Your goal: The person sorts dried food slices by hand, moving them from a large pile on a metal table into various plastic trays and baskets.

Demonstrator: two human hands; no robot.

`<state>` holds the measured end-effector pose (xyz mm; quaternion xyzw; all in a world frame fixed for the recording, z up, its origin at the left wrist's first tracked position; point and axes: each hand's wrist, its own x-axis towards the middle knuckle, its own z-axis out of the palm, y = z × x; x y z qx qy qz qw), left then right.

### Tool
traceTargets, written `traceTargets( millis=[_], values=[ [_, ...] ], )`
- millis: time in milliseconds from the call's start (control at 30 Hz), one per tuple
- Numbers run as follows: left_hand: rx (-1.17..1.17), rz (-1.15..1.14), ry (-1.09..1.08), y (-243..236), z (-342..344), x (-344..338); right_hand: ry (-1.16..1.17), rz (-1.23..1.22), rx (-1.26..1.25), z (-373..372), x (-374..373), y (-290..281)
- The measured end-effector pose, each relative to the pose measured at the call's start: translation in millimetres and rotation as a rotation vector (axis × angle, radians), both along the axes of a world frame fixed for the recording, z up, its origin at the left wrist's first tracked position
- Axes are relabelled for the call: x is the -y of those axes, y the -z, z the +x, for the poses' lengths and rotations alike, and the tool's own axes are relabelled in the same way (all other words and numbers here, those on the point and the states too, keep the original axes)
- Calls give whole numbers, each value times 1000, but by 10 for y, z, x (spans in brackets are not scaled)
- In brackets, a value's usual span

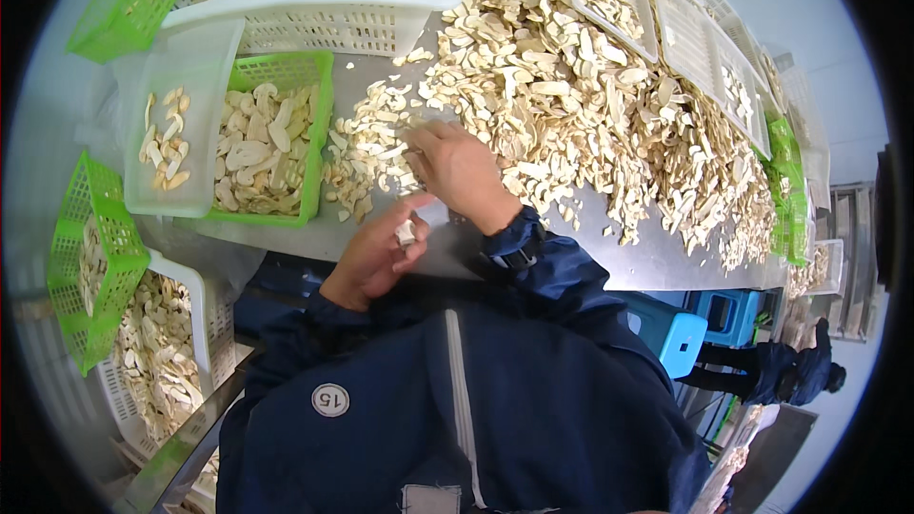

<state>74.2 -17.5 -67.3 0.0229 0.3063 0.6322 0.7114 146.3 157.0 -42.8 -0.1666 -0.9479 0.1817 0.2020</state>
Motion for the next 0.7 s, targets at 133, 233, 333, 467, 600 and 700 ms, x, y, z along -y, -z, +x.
traceTargets(
  millis=[133, 233, 333, 467, 600, 700],
  values=[
    [-80, -104, -260, -21, -93, 20, -195, -240, -34, -67, -15, -20],
    [-89, -97, -289, 2, -158, 52, -24, -139, 11, -155, -180, -61],
    [-77, -113, -232, -31, -110, 9, 90, -40, -24, -246, -198, 29],
    [-87, -133, -216, -52, -32, 12, -39, 18, -65, -314, -76, 193],
    [-86, -145, -221, -18, -64, 62, 88, -170, -46, -67, -118, 19],
    [-86, -102, -238, -65, -47, 27, 73, -292, 59, 218, -113, -164]
  ],
)
